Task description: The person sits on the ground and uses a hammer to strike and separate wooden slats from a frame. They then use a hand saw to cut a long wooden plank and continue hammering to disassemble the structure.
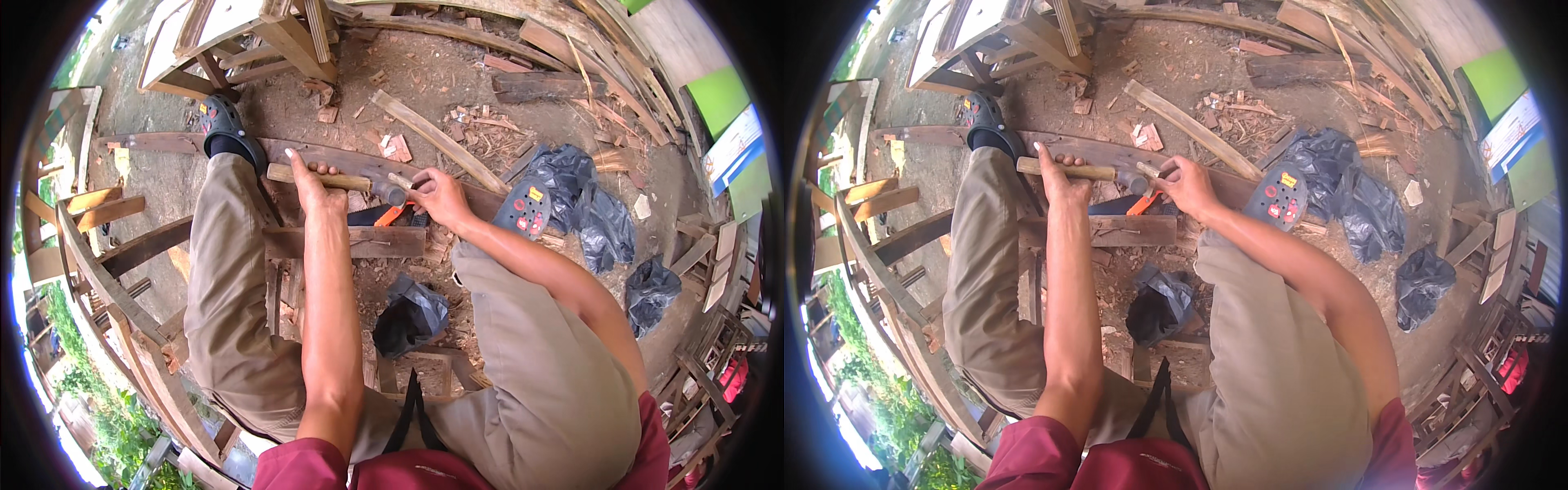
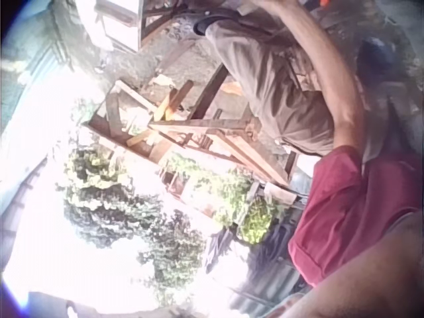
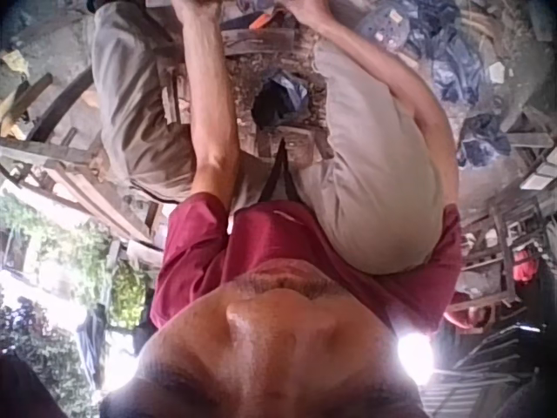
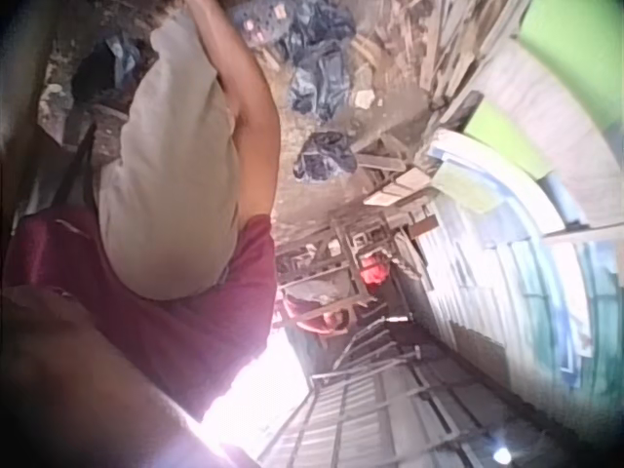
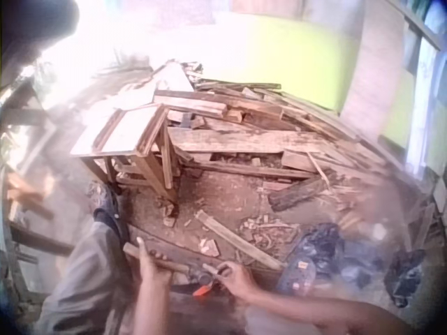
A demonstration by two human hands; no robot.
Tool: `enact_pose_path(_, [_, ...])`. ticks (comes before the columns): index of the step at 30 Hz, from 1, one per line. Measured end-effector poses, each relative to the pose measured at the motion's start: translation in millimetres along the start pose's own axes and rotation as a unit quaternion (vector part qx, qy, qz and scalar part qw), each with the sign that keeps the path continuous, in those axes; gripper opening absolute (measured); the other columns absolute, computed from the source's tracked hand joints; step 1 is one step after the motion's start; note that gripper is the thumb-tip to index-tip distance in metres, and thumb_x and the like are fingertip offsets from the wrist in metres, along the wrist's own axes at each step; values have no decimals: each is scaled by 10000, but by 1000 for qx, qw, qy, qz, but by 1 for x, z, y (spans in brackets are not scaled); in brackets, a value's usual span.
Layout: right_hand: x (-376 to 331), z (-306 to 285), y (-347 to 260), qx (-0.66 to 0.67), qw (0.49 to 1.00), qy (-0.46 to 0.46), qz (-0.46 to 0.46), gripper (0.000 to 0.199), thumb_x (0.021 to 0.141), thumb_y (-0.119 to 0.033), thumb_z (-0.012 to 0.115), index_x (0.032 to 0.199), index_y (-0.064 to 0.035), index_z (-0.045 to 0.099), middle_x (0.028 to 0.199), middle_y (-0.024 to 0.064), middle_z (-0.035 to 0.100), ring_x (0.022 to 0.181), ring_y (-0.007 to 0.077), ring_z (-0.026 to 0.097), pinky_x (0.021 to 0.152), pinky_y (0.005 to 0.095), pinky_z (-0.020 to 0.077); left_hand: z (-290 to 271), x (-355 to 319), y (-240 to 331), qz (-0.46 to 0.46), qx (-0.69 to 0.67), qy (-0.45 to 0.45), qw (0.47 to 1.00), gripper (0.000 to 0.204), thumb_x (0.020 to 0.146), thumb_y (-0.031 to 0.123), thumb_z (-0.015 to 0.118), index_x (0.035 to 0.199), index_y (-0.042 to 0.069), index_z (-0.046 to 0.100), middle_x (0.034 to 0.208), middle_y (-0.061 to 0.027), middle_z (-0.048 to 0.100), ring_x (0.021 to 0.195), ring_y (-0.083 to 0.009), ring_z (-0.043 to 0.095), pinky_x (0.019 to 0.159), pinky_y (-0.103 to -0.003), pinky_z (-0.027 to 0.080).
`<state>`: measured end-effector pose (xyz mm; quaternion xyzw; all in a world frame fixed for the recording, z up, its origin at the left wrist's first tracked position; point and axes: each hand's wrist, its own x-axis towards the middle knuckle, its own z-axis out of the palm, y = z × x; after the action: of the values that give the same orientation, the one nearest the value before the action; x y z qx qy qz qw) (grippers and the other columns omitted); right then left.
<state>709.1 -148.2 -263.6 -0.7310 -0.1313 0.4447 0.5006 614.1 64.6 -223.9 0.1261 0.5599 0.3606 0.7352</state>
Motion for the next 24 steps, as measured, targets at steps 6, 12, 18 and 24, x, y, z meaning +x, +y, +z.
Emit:
enact_pose_path(6, [9, -7, 19, 103, 994, -24, 40, 341, 870, -116, 785, 1100, 45, 593, 896, 159, 716, 781, 178, 722, 619, 306, 582, 0, -25, -11, 10, -6, -46, 999, 534, 890, 603, 690, 799, 140, 440, 710, -1, 423, 662, -150, 430, 665, -304, 418])
enact_pose_path(12, [31, -26, -80, -149, 969, 80, -178, 412, 900, -319, 730, 1076, 37, 620, 925, 179, 695, 878, 275, 687, 782, 417, 538, -12, -27, -11, 32, -74, -90, 993, 750, 866, 830, 425, 925, 85, 488, 847, -79, 494, 793, -213, 461, 800, -372, 419])
enact_pose_path(18, [52, 92, -223, -197, 922, -133, -305, 651, 944, -557, 607, 991, 91, 660, 947, 268, 705, 889, 338, 715, 767, 435, 556, -14, -38, -19, 84, -81, -153, 981, 1016, 945, 795, 99, 1404, -57, 407, 1417, -154, 495, 1306, -304, 475, 1148, -449, 328])
enact_pose_path(24, [57, 157, -198, -282, 908, -224, -215, 679, 968, -584, 510, 853, 51, 722, 930, 303, 697, 949, 458, 690, 844, 517, 537, -25, -49, -21, 28, -141, -173, 974, 757, 1012, 530, 180, 1490, -37, 334, 1531, -154, 411, 1429, -304, 385, 1211, -462, 268])
